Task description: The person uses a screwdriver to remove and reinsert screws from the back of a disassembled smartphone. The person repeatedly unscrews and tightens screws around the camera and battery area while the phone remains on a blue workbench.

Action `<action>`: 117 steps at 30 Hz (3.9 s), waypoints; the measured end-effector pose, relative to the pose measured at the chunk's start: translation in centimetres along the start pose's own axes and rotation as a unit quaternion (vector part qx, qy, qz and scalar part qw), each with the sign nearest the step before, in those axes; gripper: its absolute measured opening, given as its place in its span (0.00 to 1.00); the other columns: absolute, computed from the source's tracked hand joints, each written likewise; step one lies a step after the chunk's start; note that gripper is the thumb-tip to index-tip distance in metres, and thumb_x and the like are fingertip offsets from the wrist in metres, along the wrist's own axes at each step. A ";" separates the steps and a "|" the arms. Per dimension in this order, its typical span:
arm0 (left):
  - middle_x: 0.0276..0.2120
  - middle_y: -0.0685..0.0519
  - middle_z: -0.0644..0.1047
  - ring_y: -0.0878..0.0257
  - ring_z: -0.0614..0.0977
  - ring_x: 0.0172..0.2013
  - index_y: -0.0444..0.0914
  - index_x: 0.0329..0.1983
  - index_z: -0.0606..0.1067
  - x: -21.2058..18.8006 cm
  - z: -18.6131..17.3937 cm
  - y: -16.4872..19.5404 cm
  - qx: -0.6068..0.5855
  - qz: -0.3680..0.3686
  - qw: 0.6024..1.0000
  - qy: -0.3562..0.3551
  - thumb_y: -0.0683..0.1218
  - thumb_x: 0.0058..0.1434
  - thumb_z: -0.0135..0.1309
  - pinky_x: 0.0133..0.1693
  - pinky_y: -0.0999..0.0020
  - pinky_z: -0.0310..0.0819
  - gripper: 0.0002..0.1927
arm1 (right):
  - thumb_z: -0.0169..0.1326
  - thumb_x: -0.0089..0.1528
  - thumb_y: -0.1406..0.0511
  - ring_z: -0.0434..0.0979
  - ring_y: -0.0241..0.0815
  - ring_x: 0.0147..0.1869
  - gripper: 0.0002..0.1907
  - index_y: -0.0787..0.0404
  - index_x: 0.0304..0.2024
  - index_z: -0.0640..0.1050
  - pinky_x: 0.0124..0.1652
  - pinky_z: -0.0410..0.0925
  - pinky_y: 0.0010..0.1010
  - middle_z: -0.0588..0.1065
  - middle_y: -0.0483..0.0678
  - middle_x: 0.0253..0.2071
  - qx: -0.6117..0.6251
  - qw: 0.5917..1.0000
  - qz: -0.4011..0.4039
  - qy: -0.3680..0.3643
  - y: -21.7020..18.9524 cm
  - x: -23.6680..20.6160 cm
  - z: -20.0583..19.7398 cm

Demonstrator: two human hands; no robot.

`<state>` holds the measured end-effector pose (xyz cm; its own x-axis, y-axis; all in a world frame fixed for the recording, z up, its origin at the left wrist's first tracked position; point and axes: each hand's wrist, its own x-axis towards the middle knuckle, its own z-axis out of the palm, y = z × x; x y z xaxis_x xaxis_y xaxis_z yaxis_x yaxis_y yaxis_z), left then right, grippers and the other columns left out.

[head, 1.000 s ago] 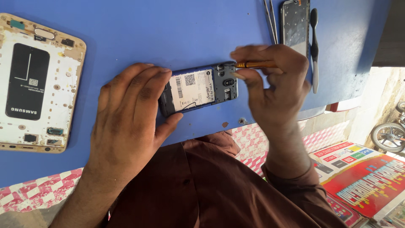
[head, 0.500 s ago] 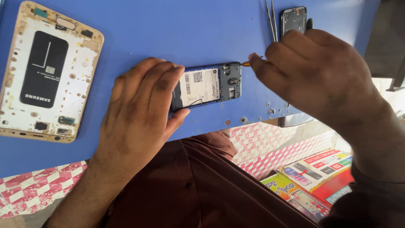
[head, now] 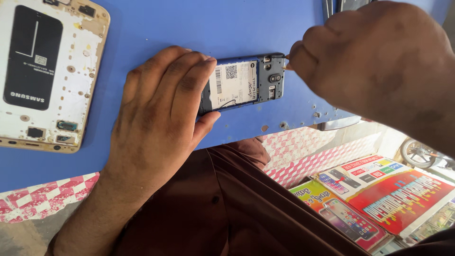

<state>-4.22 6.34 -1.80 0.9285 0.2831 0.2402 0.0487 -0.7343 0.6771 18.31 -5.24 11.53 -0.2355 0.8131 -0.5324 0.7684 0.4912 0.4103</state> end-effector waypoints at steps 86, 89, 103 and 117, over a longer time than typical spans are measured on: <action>0.54 0.45 0.76 0.52 0.74 0.59 0.31 0.59 0.71 -1.7 -2.0 -3.6 -0.011 0.017 0.999 0.037 0.49 0.51 0.72 0.55 0.55 0.69 0.36 | 0.59 0.65 0.60 0.78 0.44 0.29 0.10 0.60 0.35 0.79 0.30 0.75 0.35 0.75 0.46 0.27 0.249 0.950 0.154 -0.114 -2.6 5.2 -0.8; 0.54 0.45 0.76 0.52 0.74 0.59 0.31 0.58 0.71 -2.0 -2.3 -3.6 -0.008 0.019 0.999 0.040 0.49 0.51 0.72 0.56 0.56 0.70 0.35 | 0.60 0.55 0.67 0.80 0.42 0.37 0.09 0.62 0.38 0.79 0.32 0.76 0.29 0.75 0.46 0.32 0.189 0.979 0.049 -0.055 -2.3 4.7 -1.5; 0.53 0.45 0.76 0.53 0.75 0.58 0.30 0.57 0.73 -2.0 -1.8 -4.3 -0.007 0.020 0.999 0.041 0.48 0.51 0.71 0.54 0.57 0.70 0.33 | 0.61 0.55 0.69 0.78 0.32 0.36 0.09 0.60 0.39 0.80 0.30 0.74 0.20 0.72 0.39 0.28 0.061 0.997 -0.039 0.008 -2.4 4.9 -0.2; 0.53 0.46 0.76 0.53 0.75 0.58 0.30 0.58 0.71 -1.8 -1.8 -5.5 -0.012 0.025 0.999 0.034 0.47 0.53 0.69 0.55 0.57 0.70 0.32 | 0.63 0.67 0.60 0.76 0.45 0.20 0.13 0.61 0.33 0.82 0.24 0.69 0.35 0.78 0.50 0.23 0.383 0.858 0.325 -0.111 -4.1 7.1 0.4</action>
<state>-6.80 10.98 -4.67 0.9027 0.2877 0.3199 -0.0066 -0.7342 0.6789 13.70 -1.61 5.79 0.4440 0.7159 -0.5389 0.8802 -0.4609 0.1128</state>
